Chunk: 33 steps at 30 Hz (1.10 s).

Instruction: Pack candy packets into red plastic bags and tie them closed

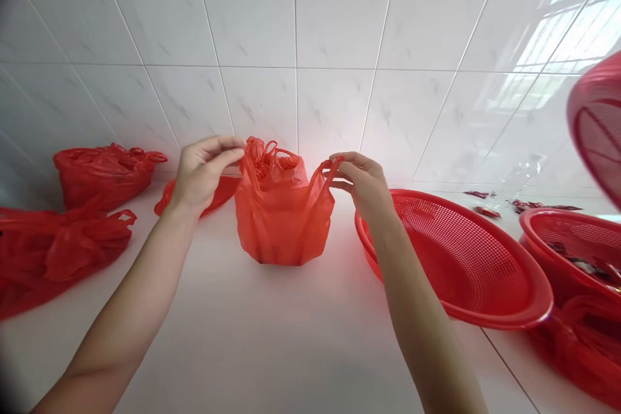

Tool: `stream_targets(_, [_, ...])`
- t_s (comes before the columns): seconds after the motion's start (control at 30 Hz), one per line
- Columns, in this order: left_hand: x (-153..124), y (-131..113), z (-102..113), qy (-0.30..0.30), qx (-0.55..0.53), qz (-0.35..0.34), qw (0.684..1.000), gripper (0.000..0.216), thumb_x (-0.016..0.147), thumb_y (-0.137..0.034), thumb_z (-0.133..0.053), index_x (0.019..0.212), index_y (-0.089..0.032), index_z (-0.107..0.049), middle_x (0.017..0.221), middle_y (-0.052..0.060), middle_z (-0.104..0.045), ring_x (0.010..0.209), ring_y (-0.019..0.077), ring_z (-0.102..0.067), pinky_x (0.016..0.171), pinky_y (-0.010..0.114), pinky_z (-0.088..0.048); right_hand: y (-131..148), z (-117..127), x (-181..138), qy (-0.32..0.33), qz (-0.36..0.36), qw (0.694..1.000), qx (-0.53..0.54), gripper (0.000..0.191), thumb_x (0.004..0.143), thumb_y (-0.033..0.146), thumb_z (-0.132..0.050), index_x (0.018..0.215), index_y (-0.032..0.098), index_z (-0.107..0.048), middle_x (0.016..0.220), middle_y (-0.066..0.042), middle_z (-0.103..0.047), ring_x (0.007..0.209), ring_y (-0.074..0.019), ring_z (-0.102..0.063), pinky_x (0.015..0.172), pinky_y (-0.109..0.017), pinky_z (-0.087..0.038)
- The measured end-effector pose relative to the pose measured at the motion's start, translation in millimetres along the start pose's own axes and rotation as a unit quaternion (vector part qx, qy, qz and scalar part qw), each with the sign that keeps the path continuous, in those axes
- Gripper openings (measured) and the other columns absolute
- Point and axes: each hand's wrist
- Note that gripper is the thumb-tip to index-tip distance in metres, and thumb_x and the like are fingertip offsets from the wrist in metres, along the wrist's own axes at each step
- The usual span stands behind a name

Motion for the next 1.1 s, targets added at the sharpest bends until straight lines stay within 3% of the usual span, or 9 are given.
stream_targets(0.23, [-27, 0, -32, 0.125, 0.019, 0.026, 0.992, 0.031, 0.075, -0.035, -0.079, 0.101, -0.019, -0.077, 0.107, 0.008, -0.075, 0.100, 0.0242, -0.069, 0.089, 0.037, -0.055, -4, -31, -2, 0.071, 0.041, 0.997, -0.015, 0.011, 0.079, 0.026, -0.067, 0.088, 0.020, -0.070, 0.094, -0.005, -0.074, 0.093, -0.0186, -0.068, 0.090, -0.037, -0.053])
stream_targets(0.37, [-41, -5, -46, 0.141, 0.096, -0.004, 0.985, 0.037, 0.075, -0.040, -0.080, 0.107, -0.022, -0.077, 0.111, 0.008, -0.074, 0.103, 0.0253, -0.068, 0.089, 0.037, -0.055, -3, -43, -4, 0.088, 0.067, 0.993, -0.034, 0.016, 0.079, 0.025, -0.069, 0.094, 0.020, -0.071, 0.092, -0.004, -0.074, 0.087, -0.0179, -0.068, 0.087, -0.036, -0.053])
stream_targets(0.47, [-44, -7, -51, 0.143, 0.107, -0.028, 0.984, 0.025, 0.083, -0.042, -0.071, 0.095, -0.021, -0.078, 0.095, 0.006, -0.075, 0.089, 0.0216, -0.068, 0.080, 0.034, -0.055, -2, -46, -5, 0.080, 0.081, 0.992, -0.056, 0.020, 0.082, 0.029, -0.068, 0.100, 0.020, -0.070, 0.091, -0.004, -0.073, 0.088, -0.0183, -0.067, 0.087, -0.036, -0.053])
stream_targets(0.57, [-42, -6, -49, 0.140, 0.055, -0.026, 0.988, 0.025, 0.089, -0.041, -0.064, 0.085, -0.019, -0.077, 0.082, 0.004, -0.074, 0.079, 0.0195, -0.068, 0.072, 0.032, -0.054, -4, -43, -7, 0.079, 0.092, 0.989, -0.081, 0.036, 0.086, 0.038, -0.068, 0.118, 0.023, -0.065, 0.102, -0.005, -0.072, 0.101, -0.0200, -0.066, 0.094, -0.038, -0.051])
stream_targets(0.7, [-40, -3, -46, 0.107, 0.008, -0.006, 0.994, 0.022, 0.087, -0.040, -0.067, 0.090, -0.021, -0.078, 0.087, 0.004, -0.075, 0.085, 0.0217, -0.069, 0.079, 0.035, -0.055, -15, -38, -7, 0.144, 0.083, 0.968, -0.188, 0.074, 0.074, 0.042, -0.080, 0.141, 0.029, -0.050, 0.135, -0.008, -0.061, 0.128, -0.0246, -0.054, 0.104, -0.042, -0.045])
stream_targets(0.77, [-39, -1, -44, 0.092, 0.002, 0.003, 0.996, 0.021, 0.086, -0.039, -0.069, 0.092, -0.022, -0.079, 0.089, 0.005, -0.076, 0.088, 0.0227, -0.070, 0.082, 0.038, -0.056, -24, -38, -6, 0.195, 0.051, 0.957, -0.208, 0.067, 0.074, 0.045, -0.079, 0.135, 0.028, -0.058, 0.131, -0.007, -0.064, 0.125, -0.0269, -0.056, 0.101, -0.043, -0.048])
stream_targets(0.87, [-36, 3, -40, 0.077, -0.009, 0.021, 0.997, 0.023, 0.082, -0.039, -0.074, 0.094, -0.021, -0.079, 0.096, 0.006, -0.076, 0.094, 0.0241, -0.070, 0.086, 0.039, -0.057, -37, -39, -4, 0.224, 0.002, 0.965, -0.136, 0.036, 0.083, 0.051, -0.069, 0.103, 0.022, -0.074, 0.103, -0.006, -0.074, 0.102, -0.0265, -0.067, 0.088, -0.041, -0.054])
stream_targets(0.93, [-32, 6, -34, 0.056, -0.015, 0.032, 0.998, 0.025, 0.077, -0.037, -0.077, 0.096, -0.020, -0.078, 0.098, 0.007, -0.076, 0.095, 0.0244, -0.070, 0.088, 0.040, -0.057, -44, -39, -2, 0.206, -0.016, 0.977, -0.059, 0.033, 0.087, 0.052, -0.064, 0.093, 0.022, -0.075, 0.098, -0.005, -0.075, 0.095, -0.0252, -0.069, 0.085, -0.040, -0.055])
stream_targets(1.1, [-18, 11, -13, -0.019, -0.019, 0.017, 0.999, 0.037, 0.070, -0.026, -0.080, 0.106, -0.018, -0.076, 0.102, 0.007, -0.075, 0.097, 0.0222, -0.069, 0.089, 0.036, -0.057, -53, -29, 6, 0.134, -0.064, 0.985, 0.089, 0.033, 0.086, 0.052, -0.066, 0.096, 0.022, -0.073, 0.103, -0.007, -0.077, 0.096, -0.0245, -0.071, 0.086, -0.038, -0.056])
Point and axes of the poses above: each hand's wrist, its own x-axis towards the middle knuckle, its own z-axis out of the back of the hand, y = z × x
